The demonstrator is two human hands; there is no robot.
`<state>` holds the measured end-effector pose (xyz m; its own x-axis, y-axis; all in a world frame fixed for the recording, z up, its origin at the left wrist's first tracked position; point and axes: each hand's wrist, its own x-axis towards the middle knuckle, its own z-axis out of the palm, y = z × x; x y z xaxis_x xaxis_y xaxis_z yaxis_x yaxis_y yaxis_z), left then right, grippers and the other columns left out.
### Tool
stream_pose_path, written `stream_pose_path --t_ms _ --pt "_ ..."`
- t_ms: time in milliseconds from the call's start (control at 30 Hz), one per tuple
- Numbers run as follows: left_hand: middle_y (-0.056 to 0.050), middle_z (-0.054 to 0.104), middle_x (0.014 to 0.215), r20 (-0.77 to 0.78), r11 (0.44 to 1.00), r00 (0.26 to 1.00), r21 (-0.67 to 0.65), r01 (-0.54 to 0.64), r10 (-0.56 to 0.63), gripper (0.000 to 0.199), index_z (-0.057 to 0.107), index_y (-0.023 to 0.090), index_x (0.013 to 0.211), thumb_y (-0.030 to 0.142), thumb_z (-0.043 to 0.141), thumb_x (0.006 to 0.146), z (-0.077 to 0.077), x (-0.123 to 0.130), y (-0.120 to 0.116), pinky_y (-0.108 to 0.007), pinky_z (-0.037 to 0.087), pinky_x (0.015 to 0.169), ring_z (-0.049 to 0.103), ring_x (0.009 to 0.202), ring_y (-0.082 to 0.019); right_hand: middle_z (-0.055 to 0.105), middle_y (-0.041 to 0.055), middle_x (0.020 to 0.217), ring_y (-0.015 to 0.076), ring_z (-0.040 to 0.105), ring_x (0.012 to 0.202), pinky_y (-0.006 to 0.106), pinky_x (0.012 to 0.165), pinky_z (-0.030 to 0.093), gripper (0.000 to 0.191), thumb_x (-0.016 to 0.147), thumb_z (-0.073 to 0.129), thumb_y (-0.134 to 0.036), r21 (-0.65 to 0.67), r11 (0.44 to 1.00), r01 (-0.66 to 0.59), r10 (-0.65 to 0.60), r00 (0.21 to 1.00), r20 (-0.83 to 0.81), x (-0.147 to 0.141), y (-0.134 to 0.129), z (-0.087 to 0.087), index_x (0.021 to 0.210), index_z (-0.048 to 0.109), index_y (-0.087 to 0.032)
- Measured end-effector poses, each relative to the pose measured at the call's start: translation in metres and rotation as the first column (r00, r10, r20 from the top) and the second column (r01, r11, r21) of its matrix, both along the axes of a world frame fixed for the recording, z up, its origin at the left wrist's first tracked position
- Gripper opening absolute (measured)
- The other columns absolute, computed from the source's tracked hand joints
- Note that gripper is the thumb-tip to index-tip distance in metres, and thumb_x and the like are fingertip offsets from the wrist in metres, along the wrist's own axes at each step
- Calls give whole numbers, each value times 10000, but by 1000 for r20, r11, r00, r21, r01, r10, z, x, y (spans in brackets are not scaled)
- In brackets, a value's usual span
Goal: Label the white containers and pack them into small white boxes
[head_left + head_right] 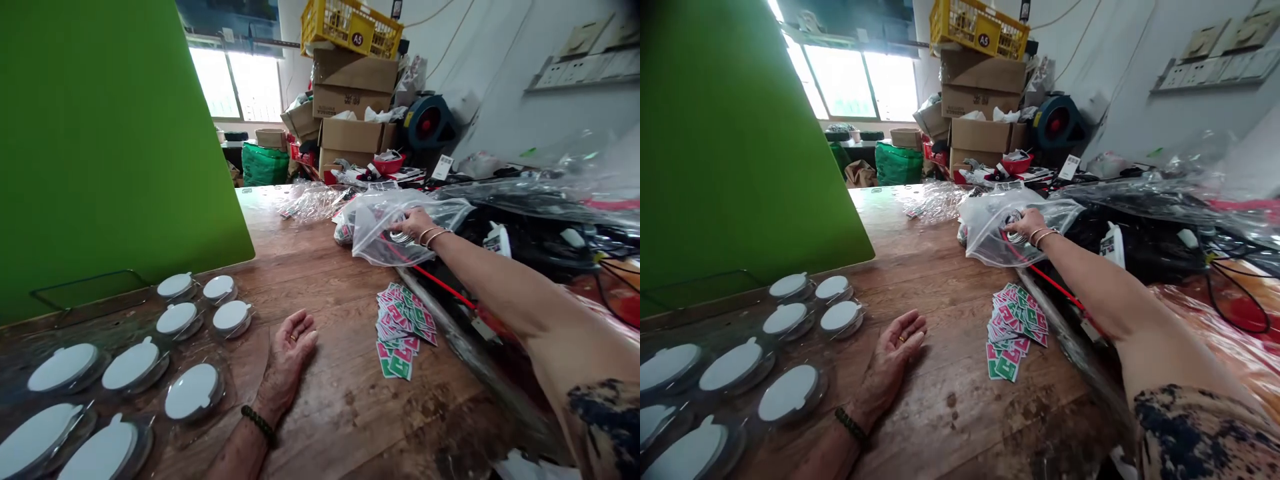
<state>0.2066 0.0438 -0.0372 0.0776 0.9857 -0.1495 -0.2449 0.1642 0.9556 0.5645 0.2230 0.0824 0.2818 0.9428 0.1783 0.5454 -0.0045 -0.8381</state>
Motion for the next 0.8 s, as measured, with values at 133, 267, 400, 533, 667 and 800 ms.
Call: stream_pose_path --t_ms 133,267,400,533,667,800 --pt "-154 633 1271 -65 998 998 57 8 -4 663 568 143 1223 412 809 668 -2 1 3 -446 408 1109 559 1258 -270 646 12 684 137 581 612 288 609 517 262 637 871 -216 -104 995 -5 -3 997 -83 0 -53 10 750 662 -107" --pt "-146 668 1176 -129 995 991 103 -6 19 623 594 119 1165 409 783 648 -2 4 5 -431 455 1051 621 1138 -250 666 21 687 147 585 612 279 580 500 325 581 874 -298 -110 980 -163 138 969 -203 -32 -124 1 787 686 -129" --pt "-142 683 1079 -201 991 979 134 -9 36 526 620 104 1107 352 743 659 10 8 -6 -431 507 961 652 1006 -238 669 17 716 142 580 611 271 583 485 352 641 803 -417 -136 920 -368 339 920 -194 -90 -178 -37 806 673 -135" --pt "-156 660 1119 -306 981 950 196 -3 64 424 647 124 1065 291 702 680 25 2 -42 -456 537 882 653 976 -262 664 14 765 165 597 690 264 636 469 253 749 698 -385 -125 933 -339 347 936 56 -138 -188 -65 808 666 -141" --pt "-117 620 1147 -402 936 900 351 -20 170 338 682 162 992 166 672 653 26 -16 -90 -481 460 1017 589 1082 -269 649 115 1076 249 575 1012 328 856 434 183 838 605 -292 -66 969 -239 248 921 299 -160 -183 -75 931 664 -146" --pt "-115 608 1168 -623 860 749 488 147 225 277 693 173 961 113 622 700 13 -35 -124 -497 422 1056 543 1134 -277 536 162 1336 310 477 1205 410 1020 354 406 765 727 -349 -109 958 -265 284 832 476 -170 -187 -88 1124 664 -169"
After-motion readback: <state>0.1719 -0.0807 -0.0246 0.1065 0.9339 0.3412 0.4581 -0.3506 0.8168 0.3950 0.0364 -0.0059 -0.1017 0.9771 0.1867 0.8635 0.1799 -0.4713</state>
